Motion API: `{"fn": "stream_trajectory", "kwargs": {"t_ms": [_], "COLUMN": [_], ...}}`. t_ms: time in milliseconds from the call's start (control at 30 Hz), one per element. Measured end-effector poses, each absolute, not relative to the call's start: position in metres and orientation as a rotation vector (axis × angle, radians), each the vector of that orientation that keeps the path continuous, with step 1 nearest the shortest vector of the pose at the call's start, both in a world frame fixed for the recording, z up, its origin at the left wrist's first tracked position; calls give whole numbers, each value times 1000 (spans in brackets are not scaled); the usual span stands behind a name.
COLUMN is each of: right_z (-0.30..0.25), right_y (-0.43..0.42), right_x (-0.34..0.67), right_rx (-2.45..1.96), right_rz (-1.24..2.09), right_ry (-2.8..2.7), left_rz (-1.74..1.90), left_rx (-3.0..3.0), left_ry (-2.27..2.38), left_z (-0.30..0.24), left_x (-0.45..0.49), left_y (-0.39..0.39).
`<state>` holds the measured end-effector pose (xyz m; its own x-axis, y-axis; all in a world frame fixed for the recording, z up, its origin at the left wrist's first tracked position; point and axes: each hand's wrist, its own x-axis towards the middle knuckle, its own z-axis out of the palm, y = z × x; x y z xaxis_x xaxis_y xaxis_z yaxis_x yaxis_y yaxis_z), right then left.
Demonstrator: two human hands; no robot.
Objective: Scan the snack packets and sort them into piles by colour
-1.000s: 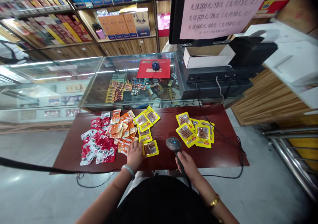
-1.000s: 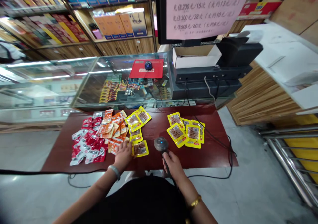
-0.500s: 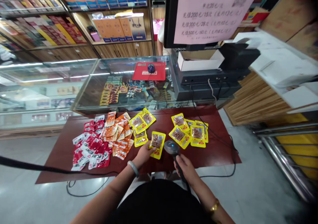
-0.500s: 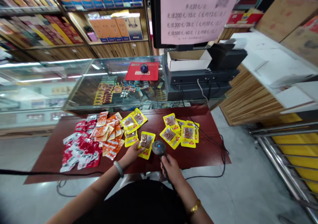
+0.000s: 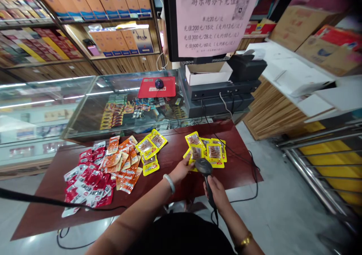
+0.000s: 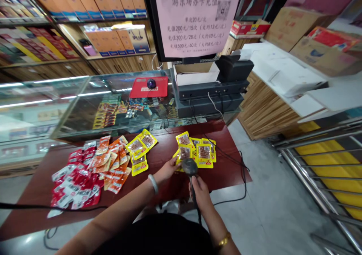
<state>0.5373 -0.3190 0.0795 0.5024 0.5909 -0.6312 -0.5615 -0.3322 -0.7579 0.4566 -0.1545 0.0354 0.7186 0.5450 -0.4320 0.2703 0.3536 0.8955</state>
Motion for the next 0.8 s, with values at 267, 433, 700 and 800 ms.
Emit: {"fn": "stream_trajectory", "kwargs": {"t_ms": [267, 433, 700, 800], "right_z": [76, 73, 67, 66], "right_y": [-316, -299, -282, -281], "right_x": [538, 517, 494, 493], "right_rx": [-1511, -1496, -1495, -1511], "right_rz": [1181, 1305, 1446, 1461], "right_ry": [-47, -125, -239, -258], "left_rz": [292, -72, -330, -262], "left_rx": [1915, 1889, 1991, 1811], "left_ry": [1594, 2075, 1926, 1769], "left_z": [44, 35, 29, 25], "left_x": [385, 310, 295, 287], "left_y": [-110, -92, -84, -85]}}
